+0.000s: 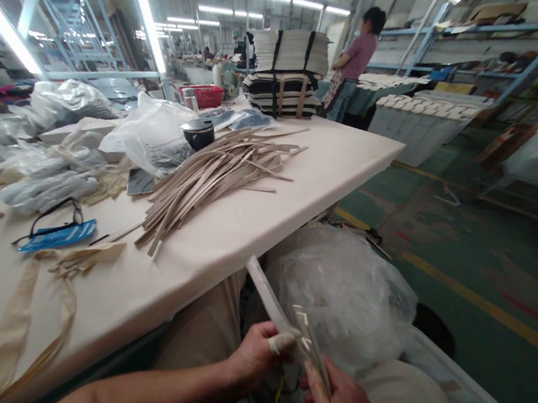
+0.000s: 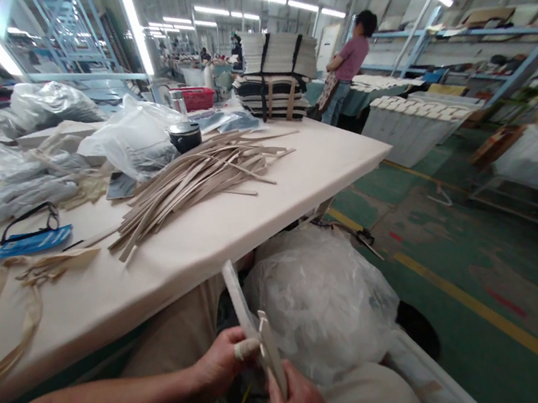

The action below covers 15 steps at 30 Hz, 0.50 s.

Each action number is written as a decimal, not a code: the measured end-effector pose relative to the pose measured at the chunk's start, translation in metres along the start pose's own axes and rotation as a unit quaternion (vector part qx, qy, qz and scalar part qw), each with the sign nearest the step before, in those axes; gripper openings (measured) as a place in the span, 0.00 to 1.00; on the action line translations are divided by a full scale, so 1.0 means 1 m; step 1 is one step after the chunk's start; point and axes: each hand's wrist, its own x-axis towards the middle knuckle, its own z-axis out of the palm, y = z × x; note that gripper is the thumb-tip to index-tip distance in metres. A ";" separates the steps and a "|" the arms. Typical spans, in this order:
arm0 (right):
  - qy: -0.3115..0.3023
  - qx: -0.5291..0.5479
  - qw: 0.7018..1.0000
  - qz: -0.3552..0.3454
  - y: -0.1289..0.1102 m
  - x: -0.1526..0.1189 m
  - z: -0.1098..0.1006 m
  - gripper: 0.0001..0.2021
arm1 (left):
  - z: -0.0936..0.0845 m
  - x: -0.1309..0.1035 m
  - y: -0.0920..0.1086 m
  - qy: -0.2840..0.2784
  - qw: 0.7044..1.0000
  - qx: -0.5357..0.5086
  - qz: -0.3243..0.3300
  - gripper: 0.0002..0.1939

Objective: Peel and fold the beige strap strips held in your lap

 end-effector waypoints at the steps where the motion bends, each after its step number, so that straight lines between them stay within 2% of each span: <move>1: 0.007 -0.004 1.000 -0.013 -0.005 0.001 0.002 0.24 | 0.002 -0.003 0.000 -0.018 1.000 0.006 0.005 0.20; 3: 0.016 -0.003 0.999 -0.035 -0.008 0.001 0.001 0.25 | 0.002 -0.007 0.009 -0.024 0.999 0.009 0.030 0.19; 6: 0.015 0.002 0.998 -0.054 -0.002 -0.003 -0.005 0.26 | -0.005 -0.010 0.030 0.022 0.997 0.000 0.070 0.19; 8: 0.013 -0.001 0.998 -0.061 -0.001 -0.006 -0.009 0.26 | -0.009 -0.014 0.036 0.040 0.996 0.005 0.080 0.19; 13: 0.004 -0.006 0.994 -0.105 -0.021 -0.005 -0.006 0.21 | -0.009 -0.029 0.022 -0.067 0.996 0.063 0.019 0.17; 15: -0.008 0.005 0.994 -0.107 -0.023 -0.003 -0.006 0.19 | -0.009 -0.026 0.022 -0.056 0.996 0.066 0.029 0.16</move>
